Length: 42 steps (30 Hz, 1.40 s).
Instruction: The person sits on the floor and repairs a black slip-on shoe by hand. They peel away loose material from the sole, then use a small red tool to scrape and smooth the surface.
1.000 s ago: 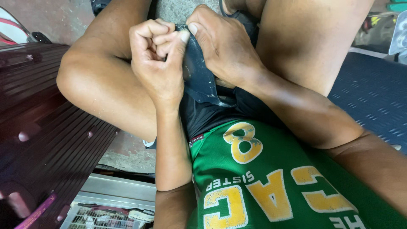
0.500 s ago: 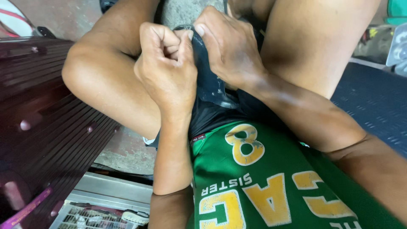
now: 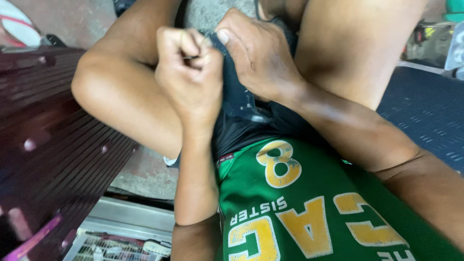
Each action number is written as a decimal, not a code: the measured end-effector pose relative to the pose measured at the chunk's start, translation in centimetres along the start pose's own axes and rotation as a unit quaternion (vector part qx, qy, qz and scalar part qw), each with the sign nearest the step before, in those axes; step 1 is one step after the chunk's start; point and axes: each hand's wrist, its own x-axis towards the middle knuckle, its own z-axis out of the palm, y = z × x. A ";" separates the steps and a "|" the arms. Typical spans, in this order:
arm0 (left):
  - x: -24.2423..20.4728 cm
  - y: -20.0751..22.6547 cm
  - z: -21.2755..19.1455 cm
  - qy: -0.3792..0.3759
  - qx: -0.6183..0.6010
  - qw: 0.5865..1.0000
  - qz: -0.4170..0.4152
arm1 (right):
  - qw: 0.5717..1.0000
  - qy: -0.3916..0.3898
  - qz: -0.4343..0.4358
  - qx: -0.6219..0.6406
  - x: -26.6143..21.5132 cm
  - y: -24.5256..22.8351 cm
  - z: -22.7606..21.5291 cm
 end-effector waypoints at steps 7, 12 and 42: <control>-0.2 -2.5 -1.7 -0.090 -0.203 0.973 -0.061 | 0.966 -0.048 0.112 0.230 0.2 1.4 0.8; -0.2 -2.6 -1.6 -0.092 -0.219 0.970 -0.059 | 0.952 -0.014 0.192 0.237 -0.3 1.8 1.7; 4.6 -3.9 -0.6 -0.093 -0.021 0.993 -0.071 | 0.979 0.059 0.013 0.193 0.8 4.0 2.8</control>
